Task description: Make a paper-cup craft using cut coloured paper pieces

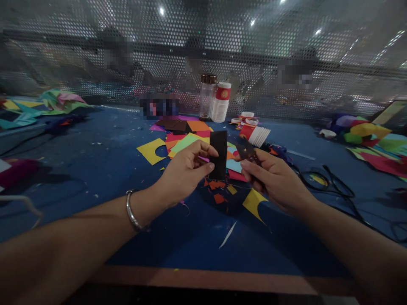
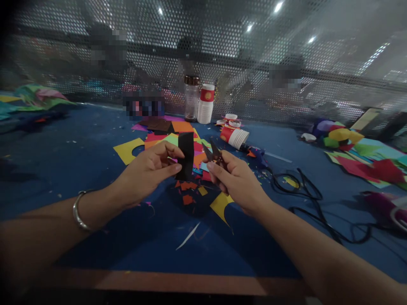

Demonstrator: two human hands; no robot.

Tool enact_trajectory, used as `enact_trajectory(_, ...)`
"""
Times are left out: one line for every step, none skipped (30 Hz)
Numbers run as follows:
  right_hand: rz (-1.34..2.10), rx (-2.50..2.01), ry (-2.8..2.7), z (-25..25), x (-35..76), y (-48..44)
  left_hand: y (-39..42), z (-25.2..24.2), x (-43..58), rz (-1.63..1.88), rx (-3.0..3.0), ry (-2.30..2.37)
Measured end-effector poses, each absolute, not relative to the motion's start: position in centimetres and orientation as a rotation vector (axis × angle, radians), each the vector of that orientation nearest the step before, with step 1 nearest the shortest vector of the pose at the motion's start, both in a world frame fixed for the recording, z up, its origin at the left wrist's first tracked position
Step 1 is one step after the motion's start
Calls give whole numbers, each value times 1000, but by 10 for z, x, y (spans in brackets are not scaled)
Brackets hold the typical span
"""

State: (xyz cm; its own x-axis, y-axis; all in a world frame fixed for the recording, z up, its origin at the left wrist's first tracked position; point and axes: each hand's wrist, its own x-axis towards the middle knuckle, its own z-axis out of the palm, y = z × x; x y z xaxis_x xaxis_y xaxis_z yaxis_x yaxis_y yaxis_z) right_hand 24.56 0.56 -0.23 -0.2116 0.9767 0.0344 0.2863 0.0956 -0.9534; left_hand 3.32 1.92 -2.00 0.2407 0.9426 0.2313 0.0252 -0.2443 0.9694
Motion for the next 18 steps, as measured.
enact_trajectory(1137,-1273,-1627,-2,246,6,19,-19,32,1146,1547,948)
enact_trajectory(1121,-1273,-1638,-2,246,6,18,-17,30,1116,1549,947)
enact_trajectory(1105,-1275,-1650,-3,246,6,18,-16,29,1083,1540,942)
enact_trajectory(1090,-1279,-1659,-3,247,6,17,-15,28,1057,1528,935)
enact_trajectory(1079,-1287,-1670,-3,247,6,17,-14,28,1041,1520,925)
enact_trajectory(1070,-1295,-1685,-3,247,7,17,-13,27,1031,1519,913)
enact_trajectory(1060,-1308,-1703,-3,247,7,18,-13,26,1027,1526,902)
enact_trajectory(1048,-1320,-1727,-3,248,7,18,-13,26,1030,1540,895)
enact_trajectory(1030,-1332,-1759,-3,248,8,19,-14,25,1033,1554,891)
enact_trajectory(1005,-1344,-1795,-3,249,8,19,-15,25,1036,1567,888)
enact_trajectory(975,-1355,-1832,-3,250,9,20,-15,25,1039,1578,887)
enact_trajectory(945,-1364,-1867,-3,250,9,21,-16,24,1042,1586,885)
enact_trajectory(919,-1371,-1897,-3,251,9,21,-17,24,1046,1592,884)
enact_trajectory(902,-1377,-1921,-2,251,9,22,-17,23,1049,1600,883)
enact_trajectory(894,-1380,-1938,-1,251,8,23,-18,23,1055,1611,881)
enact_trajectory(893,-1383,-1953,-1,251,8,24,-19,22,1063,1625,879)
enact_trajectory(898,-1385,-1967,0,251,7,25,-20,22,1075,1641,872)
enact_trajectory(908,-1388,-1980,1,251,7,25,-20,21,1087,1660,863)
